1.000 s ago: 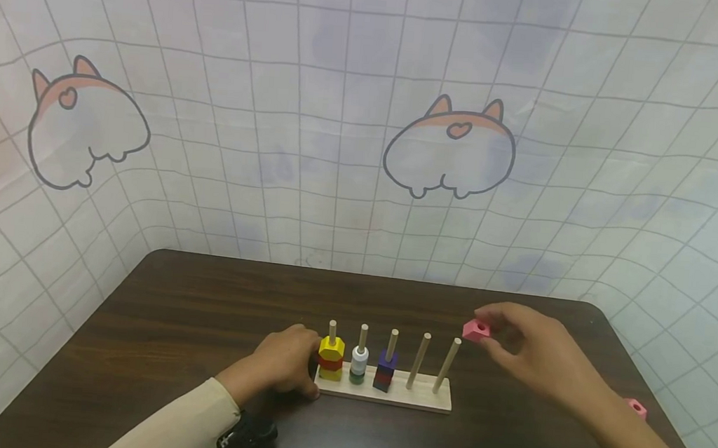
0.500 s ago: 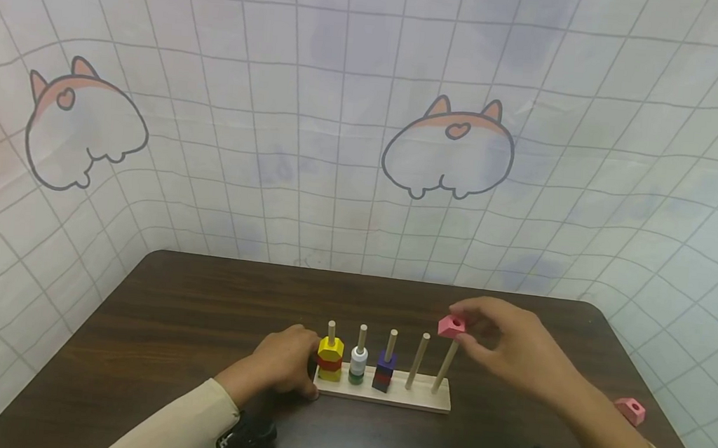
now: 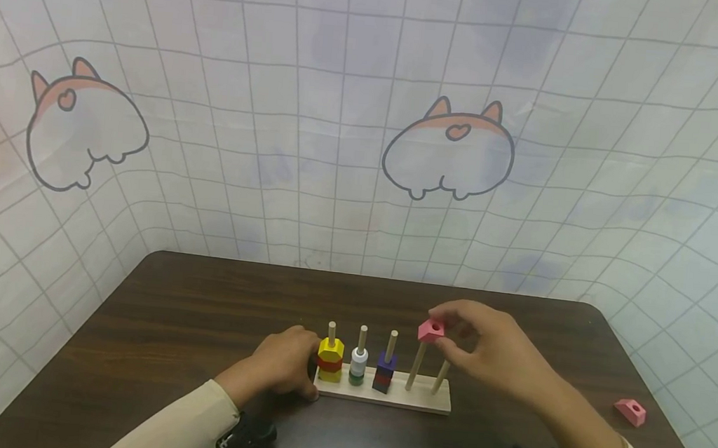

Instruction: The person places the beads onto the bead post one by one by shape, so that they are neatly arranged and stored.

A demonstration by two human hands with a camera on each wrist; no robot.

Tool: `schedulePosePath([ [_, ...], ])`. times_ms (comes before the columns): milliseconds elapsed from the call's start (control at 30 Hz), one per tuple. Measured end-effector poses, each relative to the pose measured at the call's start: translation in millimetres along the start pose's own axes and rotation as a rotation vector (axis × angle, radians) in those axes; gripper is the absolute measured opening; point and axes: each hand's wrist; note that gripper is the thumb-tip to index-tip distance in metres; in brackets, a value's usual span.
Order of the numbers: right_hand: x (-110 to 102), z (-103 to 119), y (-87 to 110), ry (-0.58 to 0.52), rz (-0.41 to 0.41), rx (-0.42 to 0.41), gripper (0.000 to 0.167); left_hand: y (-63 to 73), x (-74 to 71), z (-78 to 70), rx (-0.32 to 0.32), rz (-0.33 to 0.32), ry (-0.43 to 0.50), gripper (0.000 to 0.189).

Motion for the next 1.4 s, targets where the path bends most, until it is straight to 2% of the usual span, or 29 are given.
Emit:
schedulePosePath([
  [633, 18.0, -7.8, 1.6, -0.056, 0.064, 0.056, 0.041, -0.4, 0.2, 0.4, 0.0, -0.001, -0.002, 0.046],
  [933, 33.1, -19.7, 11.3, -0.099, 0.096, 0.159, 0.062, 0.3, 0.4, 0.6, 0.003, -0.006, 0.0, 0.046],
  [1233, 53.0, -35.0, 19.7, -0.167, 0.084, 0.242, 0.083, 0.0, 0.8, 1.1, 0.006, -0.014, 0.0, 0.046],
  [1400, 65.6, -45.1, 23.7, -0.212, 0.119, 0.307, 0.084, -0.3, 0.5, 1.2, 0.006, -0.011, -0.006, 0.047],
])
Point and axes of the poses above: each hand's wrist, its own y-axis away from the middle knuckle, its own x-axis out of the palm, z = x × y, and after that the axes turned 11 degrees about x, right-handed
